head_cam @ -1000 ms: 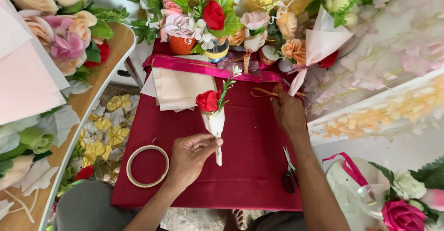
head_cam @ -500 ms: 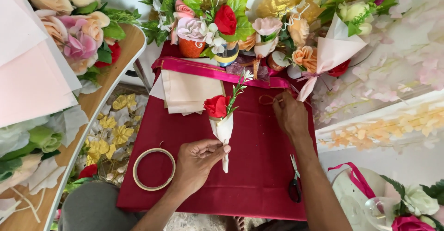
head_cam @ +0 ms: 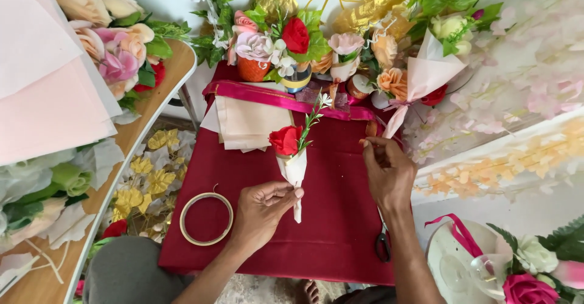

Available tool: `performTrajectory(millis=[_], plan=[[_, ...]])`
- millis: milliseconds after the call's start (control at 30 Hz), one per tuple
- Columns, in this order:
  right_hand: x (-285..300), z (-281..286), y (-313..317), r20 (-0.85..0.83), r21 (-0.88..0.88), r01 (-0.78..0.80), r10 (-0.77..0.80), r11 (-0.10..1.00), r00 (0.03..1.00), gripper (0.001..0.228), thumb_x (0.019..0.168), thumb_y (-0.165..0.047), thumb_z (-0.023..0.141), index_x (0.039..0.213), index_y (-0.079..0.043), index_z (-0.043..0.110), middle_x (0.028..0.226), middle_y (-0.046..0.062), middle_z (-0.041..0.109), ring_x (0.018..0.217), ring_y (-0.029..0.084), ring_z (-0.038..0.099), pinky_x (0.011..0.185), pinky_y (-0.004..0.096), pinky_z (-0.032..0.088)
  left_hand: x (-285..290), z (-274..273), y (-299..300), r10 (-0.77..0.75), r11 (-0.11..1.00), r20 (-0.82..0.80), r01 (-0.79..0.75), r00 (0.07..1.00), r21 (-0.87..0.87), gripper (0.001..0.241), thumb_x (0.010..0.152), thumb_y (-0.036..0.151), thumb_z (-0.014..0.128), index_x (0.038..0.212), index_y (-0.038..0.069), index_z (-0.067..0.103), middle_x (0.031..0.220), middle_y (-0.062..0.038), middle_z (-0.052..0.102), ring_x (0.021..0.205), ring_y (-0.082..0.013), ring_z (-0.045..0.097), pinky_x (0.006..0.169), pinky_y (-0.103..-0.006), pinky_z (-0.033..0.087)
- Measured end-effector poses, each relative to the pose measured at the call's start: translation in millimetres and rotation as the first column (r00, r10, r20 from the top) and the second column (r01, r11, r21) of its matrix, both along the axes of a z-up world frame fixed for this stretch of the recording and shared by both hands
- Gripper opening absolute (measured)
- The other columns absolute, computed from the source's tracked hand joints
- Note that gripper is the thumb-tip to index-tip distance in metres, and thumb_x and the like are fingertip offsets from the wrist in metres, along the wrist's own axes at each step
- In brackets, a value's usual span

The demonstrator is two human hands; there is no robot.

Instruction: Wrapping a single red rose in white paper and securing it with a gold ribbon.

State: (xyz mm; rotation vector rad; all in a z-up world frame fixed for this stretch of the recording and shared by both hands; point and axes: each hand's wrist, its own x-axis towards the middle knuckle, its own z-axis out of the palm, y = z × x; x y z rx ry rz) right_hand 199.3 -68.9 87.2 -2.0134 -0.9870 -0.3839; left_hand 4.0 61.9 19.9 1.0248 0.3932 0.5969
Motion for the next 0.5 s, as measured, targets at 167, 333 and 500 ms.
performTrajectory(millis=[167,333,500], plan=[[-37,29,0,0.105,0.068,0.014,-0.021,0.998,0.994,0.010,0.100,-0.006,0.072,0.108,-0.002,0.076,0.079,0.004,0.067,0.065,0.009,0.054,0.059,0.026,0.046,-3,3,1,-0.005,1.000,0.081,0.003,0.997,0.023,0.023,0.083,0.012,0.082,0.101,-0.003,0.081,0.085,-0.014,0.081,0.075,-0.0183,0.077,0.074,-0.0271,0.067],[-32,32,3,0.296,0.025,0.028,-0.034,0.999,0.954,0.007,0.098,-0.001,0.074,0.105,-0.002,0.076,0.082,0.008,0.064,0.065,0.014,0.057,0.060,0.030,0.045,-6,4,2,-0.024,0.999,0.113,0.018,0.993,0.051,0.024,0.083,0.009,0.082,0.104,-0.002,0.080,0.091,-0.015,0.081,0.080,-0.0192,0.078,0.078,-0.0281,0.069],[-19,6,5,0.085,-0.106,0.027,-0.018,0.994,0.996,0.008,0.094,-0.005,0.073,0.100,-0.001,0.078,0.084,0.010,0.069,0.065,0.017,0.061,0.059,0.032,0.052,-7,0,2,-0.026,0.995,0.066,0.020,0.998,0.096,0.024,0.083,0.013,0.082,0.103,0.000,0.081,0.089,-0.013,0.083,0.081,-0.0189,0.079,0.078,-0.0283,0.069]])
